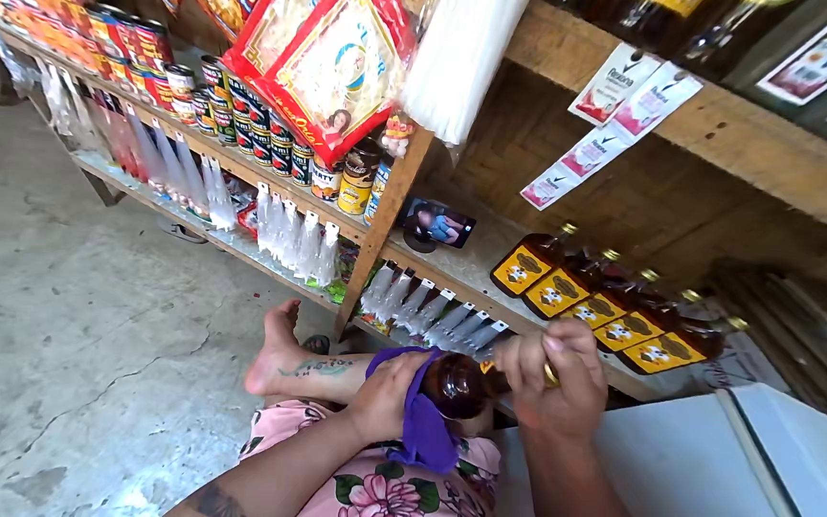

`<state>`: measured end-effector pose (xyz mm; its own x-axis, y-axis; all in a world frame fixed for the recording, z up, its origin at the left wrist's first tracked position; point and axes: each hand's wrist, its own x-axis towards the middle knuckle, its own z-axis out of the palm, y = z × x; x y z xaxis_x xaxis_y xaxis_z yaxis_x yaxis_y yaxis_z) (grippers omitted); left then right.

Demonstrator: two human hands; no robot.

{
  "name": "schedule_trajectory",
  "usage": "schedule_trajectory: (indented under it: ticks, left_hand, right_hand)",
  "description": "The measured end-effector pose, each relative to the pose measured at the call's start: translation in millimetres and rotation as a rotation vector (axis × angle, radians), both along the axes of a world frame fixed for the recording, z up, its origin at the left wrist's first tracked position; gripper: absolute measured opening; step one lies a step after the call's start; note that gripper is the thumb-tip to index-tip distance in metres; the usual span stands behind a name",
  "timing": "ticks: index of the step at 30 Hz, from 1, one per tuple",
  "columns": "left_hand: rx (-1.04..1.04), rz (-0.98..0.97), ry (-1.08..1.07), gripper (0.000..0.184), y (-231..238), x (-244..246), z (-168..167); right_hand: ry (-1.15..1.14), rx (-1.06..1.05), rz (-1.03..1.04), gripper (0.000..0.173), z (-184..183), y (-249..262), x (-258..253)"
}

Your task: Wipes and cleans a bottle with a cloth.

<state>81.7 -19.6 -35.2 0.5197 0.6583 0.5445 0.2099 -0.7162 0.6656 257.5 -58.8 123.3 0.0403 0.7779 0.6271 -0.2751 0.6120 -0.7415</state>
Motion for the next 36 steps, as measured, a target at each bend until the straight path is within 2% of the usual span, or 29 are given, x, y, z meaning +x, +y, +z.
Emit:
schedule_trajectory:
  ticks: [6,11,13,17,20,24,29,36]
  left_hand:
    - [0.165,0.053,-0.097,0.082,-5,4,24]
    - [0.123,0.004,-0.096,0.076,-4,7,18]
    - [0.106,0.025,-0.099,0.076,-5,7,16]
    - [0.056,0.075,-0.121,0.081,-3,8,19]
    - [0.062,0.08,-0.11,0.08,-4,10,18]
    - [0.123,0.031,-0.108,0.071,-6,13,25]
    - [0.078,-0.063,-0.091,0.056,-2,14,46]
    - [0.016,-0.143,-0.03,0.054,3,15,54]
  right_hand:
    - [-0.24,0.273,0.449,0.023,7,9,10]
    - [-0.387,0.274,0.572,0.028,-7,24,10]
    - [-0.368,0.211,0.496,0.026,-11,24,6]
    - [-0.275,0.001,0.074,0.023,-9,13,-8]
    - [-0.233,-0.034,-0.081,0.02,-11,1,-17]
    - [-0.169,0.073,-0.044,0.018,-19,-3,-20]
    - [-0.175,0.064,0.035,0.016,-20,0,-12]
    - [-0.143,0.067,-0.016,0.017,-27,4,2]
